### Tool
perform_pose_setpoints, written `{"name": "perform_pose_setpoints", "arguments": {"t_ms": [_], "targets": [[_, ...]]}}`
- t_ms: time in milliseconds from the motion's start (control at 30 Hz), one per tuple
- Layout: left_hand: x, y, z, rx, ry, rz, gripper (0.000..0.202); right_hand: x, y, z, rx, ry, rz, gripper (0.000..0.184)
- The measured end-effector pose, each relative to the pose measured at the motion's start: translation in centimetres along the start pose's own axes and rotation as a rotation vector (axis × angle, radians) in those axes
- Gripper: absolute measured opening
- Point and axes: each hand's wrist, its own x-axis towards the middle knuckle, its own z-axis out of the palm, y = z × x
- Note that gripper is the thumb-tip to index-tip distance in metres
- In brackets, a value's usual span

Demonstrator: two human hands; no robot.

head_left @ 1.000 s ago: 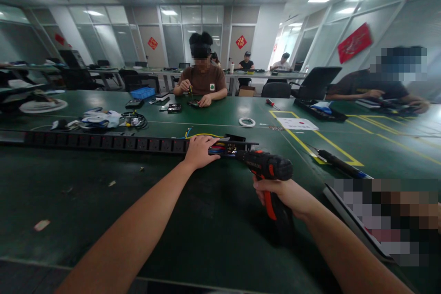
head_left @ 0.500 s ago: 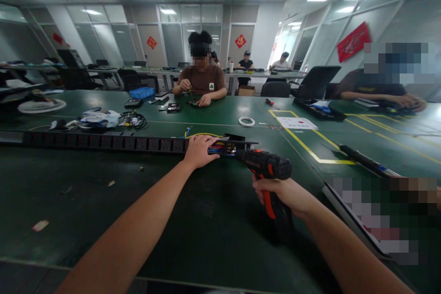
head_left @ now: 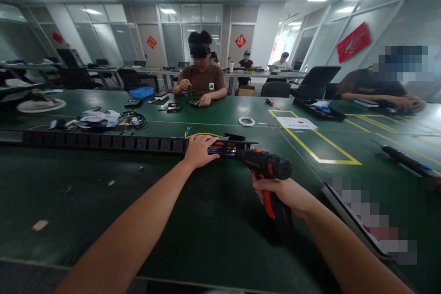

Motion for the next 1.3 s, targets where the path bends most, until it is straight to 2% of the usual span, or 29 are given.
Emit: {"name": "perform_pose_setpoints", "arguments": {"t_ms": [267, 600, 800, 1300], "targets": [[0.03, -0.21, 0.22, -0.011, -0.006, -0.008, 0.067, 0.07, 0.1, -0.04, 0.009, -0.012, -0.009, 0.014], [0.03, 0.07, -0.05, -0.007, -0.003, -0.004, 0.067, 0.14, 0.05, 0.2, 0.053, 0.026, 0.026, 0.023], [0.03, 0.0, -0.01, -0.022, -0.015, -0.012, 0.068, -0.05, -0.22, 0.29, 0.018, 0.017, 0.004, 0.015], [0.04, -0.11, 0.11, -0.01, -0.012, -0.007, 0.066, -0.08, -0.03, 0.1, 0.025, 0.025, 0.004, 0.018]]}}
